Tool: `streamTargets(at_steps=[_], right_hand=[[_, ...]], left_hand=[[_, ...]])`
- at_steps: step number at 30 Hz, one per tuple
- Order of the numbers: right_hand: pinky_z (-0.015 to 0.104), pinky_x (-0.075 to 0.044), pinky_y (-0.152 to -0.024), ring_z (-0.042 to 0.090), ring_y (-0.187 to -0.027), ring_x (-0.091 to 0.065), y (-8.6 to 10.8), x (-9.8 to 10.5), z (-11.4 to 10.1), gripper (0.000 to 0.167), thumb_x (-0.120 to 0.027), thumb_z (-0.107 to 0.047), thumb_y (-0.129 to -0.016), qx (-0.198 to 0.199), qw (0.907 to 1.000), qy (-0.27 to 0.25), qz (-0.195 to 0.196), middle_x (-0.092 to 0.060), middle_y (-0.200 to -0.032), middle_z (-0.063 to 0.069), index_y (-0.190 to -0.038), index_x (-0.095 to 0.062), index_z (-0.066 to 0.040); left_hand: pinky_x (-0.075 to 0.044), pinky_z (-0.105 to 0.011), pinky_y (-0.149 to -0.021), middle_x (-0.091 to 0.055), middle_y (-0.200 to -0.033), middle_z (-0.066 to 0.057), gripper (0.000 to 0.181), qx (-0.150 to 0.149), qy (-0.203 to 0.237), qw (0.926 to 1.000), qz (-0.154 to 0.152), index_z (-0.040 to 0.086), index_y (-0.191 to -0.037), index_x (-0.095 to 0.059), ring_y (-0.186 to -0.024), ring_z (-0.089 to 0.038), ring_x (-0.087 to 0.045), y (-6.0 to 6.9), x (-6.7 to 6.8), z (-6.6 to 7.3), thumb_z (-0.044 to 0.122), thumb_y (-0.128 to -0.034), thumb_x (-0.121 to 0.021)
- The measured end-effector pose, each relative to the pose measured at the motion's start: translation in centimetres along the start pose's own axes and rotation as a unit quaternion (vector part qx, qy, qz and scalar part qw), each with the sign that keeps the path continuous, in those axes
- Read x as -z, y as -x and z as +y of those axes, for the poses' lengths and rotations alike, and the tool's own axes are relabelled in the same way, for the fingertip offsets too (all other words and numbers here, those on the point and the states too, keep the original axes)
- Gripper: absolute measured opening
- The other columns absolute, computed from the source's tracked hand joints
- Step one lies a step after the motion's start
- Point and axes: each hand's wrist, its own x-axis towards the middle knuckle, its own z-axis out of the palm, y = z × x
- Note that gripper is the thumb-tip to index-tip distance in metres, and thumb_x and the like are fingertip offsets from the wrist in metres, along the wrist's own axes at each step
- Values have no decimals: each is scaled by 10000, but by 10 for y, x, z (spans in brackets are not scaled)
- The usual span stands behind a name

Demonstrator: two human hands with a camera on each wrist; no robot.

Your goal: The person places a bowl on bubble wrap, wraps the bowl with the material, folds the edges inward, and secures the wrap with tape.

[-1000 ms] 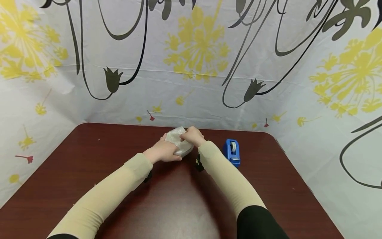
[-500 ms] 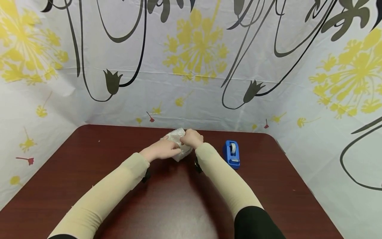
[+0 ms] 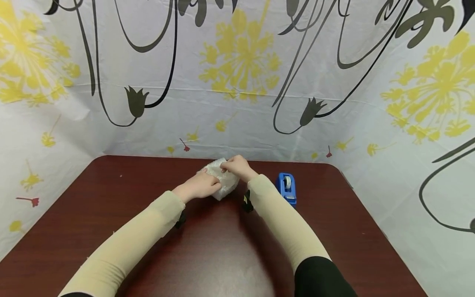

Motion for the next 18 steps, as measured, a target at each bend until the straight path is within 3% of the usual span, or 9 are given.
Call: streamTargets(at_steps=[3, 7, 10, 12, 15, 16, 18], right_hand=[[277, -264, -546, 123, -572, -254, -3, -1, -1, 293, -593, -231, -912, -47, 9999, 8, 135, -414, -502, -24, -885, -750, 15], [307, -314, -610, 118, -527, -231, -4, -3, 2, 267, -593, -227, -908, -273, 9983, 455, 227, -447, -479, -28, -876, -770, -30], [422, -380, -842, 138, -578, -354, -3, -5, 5, 249, -587, -231, -904, -382, 9954, 859, 207, -530, -540, -18, -836, -782, -93], [545, -304, -1002, 164, -651, -434, -2, -5, 5, 249, -581, -230, -904, -368, 9940, 1014, 205, -580, -589, -12, -810, -782, -117], [623, -218, -1066, 194, -673, -467, -2, -6, 4, 266, -586, -233, -906, -321, 9934, 1083, 193, -596, -591, 0, -763, -775, -112], [630, -214, -1068, 196, -665, -471, -3, -6, 3, 274, -587, -237, -908, -311, 9931, 1118, 185, -594, -584, 2, -749, -772, -112], [636, -217, -1064, 197, -640, -463, -3, -7, 3, 292, -591, -250, -913, -316, 9921, 1202, 181, -586, -572, 2, -723, -768, -117]], left_hand=[[-84, -433, -1173, -553, -632, 11, 415, -24, 59, 10000, -9, 158, -675, -536, -763, -161, -601, 0, 0, 0, 316, -1026, -382], [-91, -438, -1172, -576, -671, -8, 378, -60, 162, 9998, 57, 145, -725, -571, -782, -181, -603, 0, 0, 0, 304, -1016, -391], [-135, -419, -1166, -656, -923, -48, 294, 64, 299, 9992, 268, 97, -953, -628, -972, -216, -617, 0, -1, 1, 282, -1013, -407], [-221, -421, -1140, -640, -1078, -95, 307, 214, 454, 9977, 456, 39, -1166, -581, -1084, -266, -589, 0, -2, 1, 251, -1009, -424], [-239, -422, -1137, -654, -1053, -156, 468, 381, 515, 9965, 541, -7, -1433, -387, -1061, -327, -598, -1, -1, 3, 203, -1015, -410], [-231, -424, -1141, -660, -989, -174, 502, 444, 529, 9964, 487, -7, -1473, -331, -992, -347, -610, -2, 0, 4, 191, -1018, -403], [-281, -432, -1116, -666, -1045, -184, 533, 556, 445, 9968, 364, 36, -1523, -262, -968, -358, -610, -4, 1, 5, 192, -1029, -386]])
